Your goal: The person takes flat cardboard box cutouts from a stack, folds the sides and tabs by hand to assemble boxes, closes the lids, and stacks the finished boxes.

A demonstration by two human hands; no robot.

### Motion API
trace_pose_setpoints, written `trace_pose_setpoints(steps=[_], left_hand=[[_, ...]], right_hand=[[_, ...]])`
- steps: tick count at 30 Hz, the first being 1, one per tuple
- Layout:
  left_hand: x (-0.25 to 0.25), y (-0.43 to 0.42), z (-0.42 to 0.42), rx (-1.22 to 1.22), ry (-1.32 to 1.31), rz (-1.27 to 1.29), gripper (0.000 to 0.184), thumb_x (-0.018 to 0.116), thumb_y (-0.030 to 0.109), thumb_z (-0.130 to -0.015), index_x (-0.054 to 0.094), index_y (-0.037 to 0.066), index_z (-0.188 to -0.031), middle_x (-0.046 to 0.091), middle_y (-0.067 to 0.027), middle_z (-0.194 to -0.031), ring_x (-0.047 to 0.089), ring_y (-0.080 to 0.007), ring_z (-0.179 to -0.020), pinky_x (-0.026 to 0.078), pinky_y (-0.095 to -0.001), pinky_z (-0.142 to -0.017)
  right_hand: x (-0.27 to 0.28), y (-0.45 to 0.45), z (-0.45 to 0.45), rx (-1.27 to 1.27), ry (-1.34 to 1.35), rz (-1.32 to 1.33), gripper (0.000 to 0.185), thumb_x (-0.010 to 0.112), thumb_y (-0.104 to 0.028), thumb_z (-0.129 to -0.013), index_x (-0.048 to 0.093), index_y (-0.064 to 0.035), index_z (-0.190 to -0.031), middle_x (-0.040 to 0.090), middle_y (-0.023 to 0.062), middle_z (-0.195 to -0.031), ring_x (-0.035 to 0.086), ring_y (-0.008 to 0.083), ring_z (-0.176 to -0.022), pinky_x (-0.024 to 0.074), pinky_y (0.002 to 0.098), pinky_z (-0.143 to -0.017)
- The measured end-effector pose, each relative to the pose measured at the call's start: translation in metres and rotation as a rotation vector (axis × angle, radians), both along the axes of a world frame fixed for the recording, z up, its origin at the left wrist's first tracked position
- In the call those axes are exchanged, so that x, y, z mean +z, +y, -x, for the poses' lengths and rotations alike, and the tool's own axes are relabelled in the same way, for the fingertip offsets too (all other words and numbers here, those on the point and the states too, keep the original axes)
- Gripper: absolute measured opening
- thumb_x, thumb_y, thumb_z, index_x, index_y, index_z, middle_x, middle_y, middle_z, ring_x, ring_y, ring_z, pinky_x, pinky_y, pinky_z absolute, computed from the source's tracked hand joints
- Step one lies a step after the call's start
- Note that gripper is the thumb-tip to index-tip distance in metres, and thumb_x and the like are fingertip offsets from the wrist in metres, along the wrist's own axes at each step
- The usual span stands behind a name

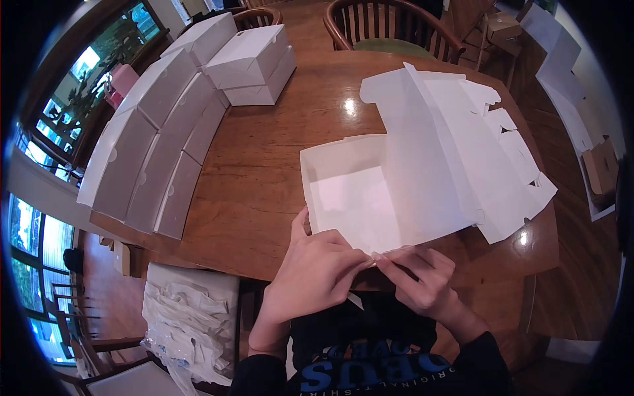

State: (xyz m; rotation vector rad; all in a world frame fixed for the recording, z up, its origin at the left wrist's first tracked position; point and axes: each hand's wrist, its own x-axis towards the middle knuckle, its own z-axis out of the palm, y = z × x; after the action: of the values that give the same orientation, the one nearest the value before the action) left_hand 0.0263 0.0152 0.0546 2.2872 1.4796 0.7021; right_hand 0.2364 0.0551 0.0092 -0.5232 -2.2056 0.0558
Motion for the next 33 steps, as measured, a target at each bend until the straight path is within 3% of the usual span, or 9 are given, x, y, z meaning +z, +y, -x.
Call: trace_pose_setpoints(steps=[5, 7, 10, 14, 18, 24, 29, 30, 33], left_hand=[[0.0, -0.007, 0.016, -0.052, -0.05, 0.018, 0.021, 0.075, 0.015, -0.076, 0.078, 0.012, -0.097, 0.073, -0.0047, -0.095, 0.065, -0.0213, -0.099, 0.027, -0.0512, -0.109], [-0.001, -0.013, 0.028, -0.105, -0.205, 0.07, 0.036, 0.082, 0.036, -0.072, 0.079, 0.013, -0.1, 0.072, -0.0046, -0.11, 0.061, -0.026, -0.112, 0.03, -0.05, -0.107], [-0.011, -0.018, 0.047, -0.273, -0.235, 0.01, 0.049, 0.086, 0.046, -0.064, 0.078, 0.017, -0.104, 0.068, -0.0015, -0.121, 0.055, -0.0266, -0.123, 0.032, -0.0472, -0.105], [-0.016, -0.026, 0.055, -0.307, -0.338, 0.043, 0.046, 0.086, 0.045, -0.06, 0.079, 0.021, -0.1, 0.065, -0.002, -0.127, 0.051, -0.0307, -0.127, 0.033, -0.0481, -0.104], [-0.021, -0.03, 0.052, -0.177, -0.331, 0.085, 0.032, 0.085, 0.036, -0.065, 0.08, 0.02, -0.093, 0.067, -0.0011, -0.123, 0.053, -0.0291, -0.126, 0.032, -0.0505, -0.106], [-0.025, -0.024, 0.03, -0.045, -0.206, -0.181, 0.011, 0.083, 0.018, -0.068, 0.074, 0.015, -0.074, 0.071, 0.0002, -0.099, 0.06, -0.0242, -0.116, 0.031, -0.0522, -0.107], [-0.064, -0.027, 0.006, 0.278, -0.73, -0.371, 0.015, 0.075, 0.003, -0.074, 0.061, 0.005, -0.068, 0.067, -0.0062, -0.081, 0.062, -0.029, -0.096, 0.044, -0.0456, -0.094], [-0.069, -0.027, 0.003, 0.304, -0.713, -0.457, 0.016, 0.073, 0.002, -0.078, 0.058, 0.004, -0.072, 0.066, -0.0072, -0.081, 0.06, -0.0301, -0.093, 0.047, -0.0427, -0.088], [-0.076, -0.029, -0.006, 0.406, -0.778, -0.511, 0.016, 0.073, 0.003, -0.08, 0.058, 0.005, -0.074, 0.066, -0.0072, -0.08, 0.059, -0.0296, -0.096, 0.046, -0.0431, -0.09]], right_hand=[[0.004, 0.0, -0.002, -0.009, -0.037, 0.006, 0.039, 0.068, -0.006, -0.06, 0.075, -0.0043, -0.099, 0.063, 0.0018, -0.082, 0.063, 0.0155, -0.073, 0.0497, 0.0275, -0.053], [0.003, 0.0, -0.001, -0.016, -0.051, 0.001, 0.04, 0.068, -0.006, -0.059, 0.075, -0.0042, -0.099, 0.062, 0.0016, -0.081, 0.063, 0.0155, -0.072, 0.05, 0.0279, -0.054], [0.0, 0.002, 0.001, -0.013, -0.011, 0.009, 0.04, 0.068, -0.005, -0.059, 0.075, -0.0043, -0.099, 0.062, 0.0012, -0.081, 0.063, 0.0153, -0.072, 0.0504, 0.0283, -0.054], [0.001, 0.003, 0.002, -0.019, -0.024, 0.01, 0.04, 0.067, -0.003, -0.06, 0.075, -0.0047, -0.099, 0.062, 0.0008, -0.08, 0.063, 0.0152, -0.072, 0.0508, 0.0276, -0.054], [-0.002, 0.005, 0.001, -0.008, -0.028, -0.013, 0.041, 0.067, -0.002, -0.059, 0.075, -0.0047, -0.099, 0.062, 0.001, -0.08, 0.063, 0.0154, -0.073, 0.0512, 0.0271, -0.054], [-0.004, 0.003, 0.005, -0.019, 0.01, -0.013, 0.04, 0.068, -0.001, -0.059, 0.075, -0.005, -0.098, 0.063, 0.001, -0.08, 0.064, 0.0155, -0.073, 0.0509, 0.0267, -0.053], [-0.008, 0.002, 0.007, -0.022, 0.048, -0.013, 0.039, 0.068, 0.0, -0.058, 0.075, -0.0049, -0.096, 0.063, 0.0007, -0.078, 0.063, 0.0154, -0.072, 0.05, 0.027, -0.052], [-0.008, 0.002, 0.007, -0.027, 0.038, -0.008, 0.038, 0.068, 0.001, -0.058, 0.075, -0.0049, -0.095, 0.062, 0.0006, -0.078, 0.063, 0.0154, -0.072, 0.0497, 0.0271, -0.051], [-0.008, 0.004, 0.011, -0.035, 0.068, -0.019, 0.038, 0.069, 0.0, -0.058, 0.075, -0.0045, -0.095, 0.062, 0.0006, -0.078, 0.062, 0.0154, -0.07, 0.0487, 0.0272, -0.051]])
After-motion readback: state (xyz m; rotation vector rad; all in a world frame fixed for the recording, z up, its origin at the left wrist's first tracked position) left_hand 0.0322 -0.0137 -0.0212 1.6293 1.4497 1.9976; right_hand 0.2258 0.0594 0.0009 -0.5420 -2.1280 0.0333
